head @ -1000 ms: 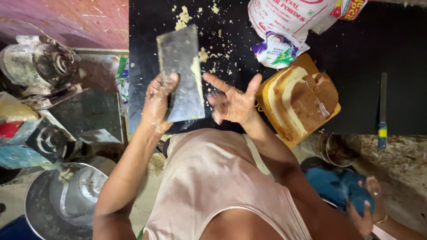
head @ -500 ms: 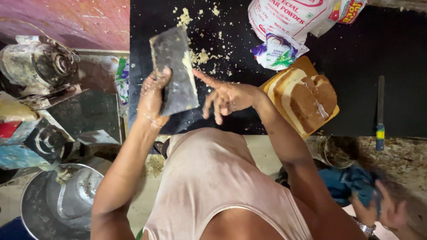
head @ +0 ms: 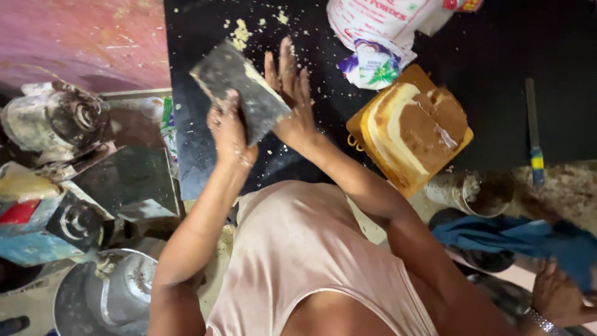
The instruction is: The person rolls small pieces of dough into balls by hand and places them onto a metal baking sheet.
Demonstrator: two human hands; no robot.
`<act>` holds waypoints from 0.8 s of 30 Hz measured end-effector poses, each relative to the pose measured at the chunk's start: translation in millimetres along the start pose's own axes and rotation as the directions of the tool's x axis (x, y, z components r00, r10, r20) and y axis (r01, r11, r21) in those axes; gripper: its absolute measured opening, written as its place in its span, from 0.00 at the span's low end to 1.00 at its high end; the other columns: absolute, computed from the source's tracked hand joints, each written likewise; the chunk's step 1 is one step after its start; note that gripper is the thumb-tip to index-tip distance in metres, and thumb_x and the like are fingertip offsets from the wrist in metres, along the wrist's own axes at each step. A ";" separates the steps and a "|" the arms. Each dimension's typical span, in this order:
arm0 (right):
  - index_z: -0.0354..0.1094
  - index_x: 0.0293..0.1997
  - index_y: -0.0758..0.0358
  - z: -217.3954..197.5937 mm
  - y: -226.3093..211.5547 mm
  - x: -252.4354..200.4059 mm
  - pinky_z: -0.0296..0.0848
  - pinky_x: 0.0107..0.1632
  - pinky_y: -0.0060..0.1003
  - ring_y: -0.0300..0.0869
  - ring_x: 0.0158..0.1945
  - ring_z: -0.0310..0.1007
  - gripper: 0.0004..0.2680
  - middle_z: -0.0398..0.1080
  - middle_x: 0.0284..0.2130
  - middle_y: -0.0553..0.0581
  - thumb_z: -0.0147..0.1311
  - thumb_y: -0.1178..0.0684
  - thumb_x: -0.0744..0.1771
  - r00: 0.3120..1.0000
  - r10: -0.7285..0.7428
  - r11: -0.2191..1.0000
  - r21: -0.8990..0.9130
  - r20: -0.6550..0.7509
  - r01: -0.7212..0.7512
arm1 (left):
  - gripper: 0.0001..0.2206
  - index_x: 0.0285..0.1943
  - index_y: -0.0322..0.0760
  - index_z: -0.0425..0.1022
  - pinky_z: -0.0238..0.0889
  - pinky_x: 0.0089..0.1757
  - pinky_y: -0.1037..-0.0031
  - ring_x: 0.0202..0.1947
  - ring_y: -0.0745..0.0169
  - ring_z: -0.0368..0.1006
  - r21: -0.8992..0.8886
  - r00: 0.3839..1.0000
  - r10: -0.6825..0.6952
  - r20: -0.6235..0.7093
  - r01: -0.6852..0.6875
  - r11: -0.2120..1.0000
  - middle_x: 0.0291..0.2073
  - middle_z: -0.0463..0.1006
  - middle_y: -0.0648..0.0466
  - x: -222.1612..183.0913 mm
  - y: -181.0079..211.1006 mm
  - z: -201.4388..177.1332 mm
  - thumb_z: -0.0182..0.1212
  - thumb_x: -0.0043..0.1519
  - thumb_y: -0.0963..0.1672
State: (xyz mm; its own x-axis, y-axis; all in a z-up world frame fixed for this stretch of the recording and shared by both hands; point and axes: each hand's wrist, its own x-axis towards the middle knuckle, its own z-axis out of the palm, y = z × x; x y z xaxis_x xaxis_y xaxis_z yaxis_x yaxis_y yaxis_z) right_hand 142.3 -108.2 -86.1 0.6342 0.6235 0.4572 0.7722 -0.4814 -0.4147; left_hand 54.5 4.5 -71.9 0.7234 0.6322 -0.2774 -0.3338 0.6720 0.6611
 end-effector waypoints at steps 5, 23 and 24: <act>0.22 0.83 0.47 -20.5 10.4 -21.1 0.45 0.79 0.61 0.60 0.82 0.21 0.44 0.18 0.78 0.68 0.68 0.43 0.65 0.950 -0.233 0.943 0.287 0.206 0.169 | 0.09 0.54 0.35 0.75 0.73 0.48 0.68 0.45 0.61 0.77 0.073 0.989 0.078 0.127 -0.087 0.994 0.45 0.81 0.53 20.5 37.6 0.4 0.64 0.67 0.42; 0.74 0.53 0.71 42.2 68.3 -55.8 0.74 0.56 0.41 0.45 0.51 0.75 0.19 0.76 0.47 0.61 0.72 0.52 0.61 0.461 -0.318 0.132 0.520 0.829 -0.844 | 0.10 0.55 0.31 0.76 0.58 0.34 0.82 0.33 0.79 0.64 0.798 0.609 -0.525 0.595 -0.374 0.472 0.34 0.76 0.61 14.6 86.4 -24.5 0.63 0.68 0.43; 0.75 0.51 0.70 35.6 65.4 -53.4 0.75 0.56 0.42 0.46 0.51 0.76 0.17 0.77 0.46 0.62 0.72 0.54 0.61 0.463 -0.360 0.127 0.535 0.810 -0.835 | 0.11 0.56 0.31 0.76 0.60 0.35 0.82 0.35 0.80 0.66 0.779 0.562 -0.542 0.625 -0.405 0.479 0.36 0.78 0.61 16.2 93.2 -25.6 0.63 0.68 0.43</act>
State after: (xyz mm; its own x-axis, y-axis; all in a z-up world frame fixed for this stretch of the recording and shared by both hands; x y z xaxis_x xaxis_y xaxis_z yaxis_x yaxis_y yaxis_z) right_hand 157.6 -151.0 -165.6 -0.0148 0.9610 -0.2762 -0.4521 -0.2528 -0.8554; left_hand 19.6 87.2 -32.6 0.9651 -0.2501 -0.0783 0.0182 -0.2342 0.9720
